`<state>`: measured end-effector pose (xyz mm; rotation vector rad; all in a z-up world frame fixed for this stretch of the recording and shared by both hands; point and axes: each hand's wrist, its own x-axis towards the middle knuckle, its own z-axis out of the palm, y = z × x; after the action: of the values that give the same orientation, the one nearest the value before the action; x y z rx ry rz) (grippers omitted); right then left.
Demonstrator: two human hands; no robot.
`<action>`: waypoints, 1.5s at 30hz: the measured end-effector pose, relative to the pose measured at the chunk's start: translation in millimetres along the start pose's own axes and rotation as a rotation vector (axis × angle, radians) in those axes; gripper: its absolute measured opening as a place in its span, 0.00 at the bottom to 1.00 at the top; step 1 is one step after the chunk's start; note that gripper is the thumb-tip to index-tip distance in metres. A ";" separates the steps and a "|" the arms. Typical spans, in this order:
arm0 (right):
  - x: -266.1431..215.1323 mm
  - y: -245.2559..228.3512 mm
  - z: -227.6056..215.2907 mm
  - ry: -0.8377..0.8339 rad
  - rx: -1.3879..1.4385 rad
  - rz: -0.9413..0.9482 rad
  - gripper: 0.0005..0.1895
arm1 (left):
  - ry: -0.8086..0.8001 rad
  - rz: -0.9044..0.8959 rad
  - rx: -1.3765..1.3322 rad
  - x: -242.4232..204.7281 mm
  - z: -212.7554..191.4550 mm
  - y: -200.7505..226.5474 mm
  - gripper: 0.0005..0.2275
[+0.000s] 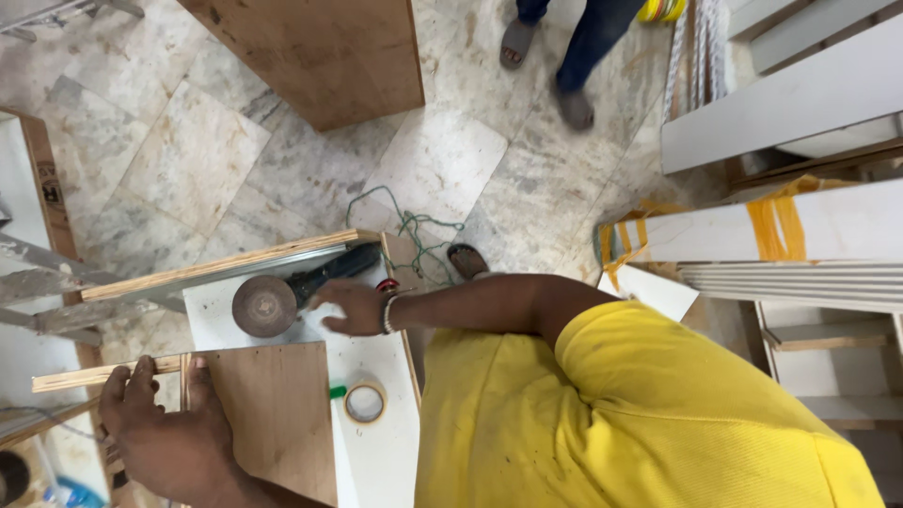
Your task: The person assembles a wooden furniture unit by smoothing the edges of boards with a hand plane and a sanding block, applying adhesive, and fitting panels together.
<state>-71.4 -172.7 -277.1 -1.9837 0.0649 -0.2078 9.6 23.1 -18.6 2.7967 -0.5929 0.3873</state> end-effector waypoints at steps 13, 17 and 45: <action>98.5 -123.4 2.4 -0.164 0.058 -0.184 0.25 | 0.113 0.085 -0.175 -0.8 53.2 -49.6 0.17; 109.7 -105.9 12.4 -0.164 0.044 -0.205 0.21 | 0.118 0.088 -0.176 1.0 57.7 -52.4 0.18; 32.3 -130.4 -45.9 -0.327 0.230 -0.080 0.23 | 0.092 -0.103 0.028 -1.9 -11.7 25.2 0.20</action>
<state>-54.2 -165.1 -136.4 -1.7686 -0.2396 0.0573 -5.2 5.0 -3.5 2.8033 -0.4244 0.5034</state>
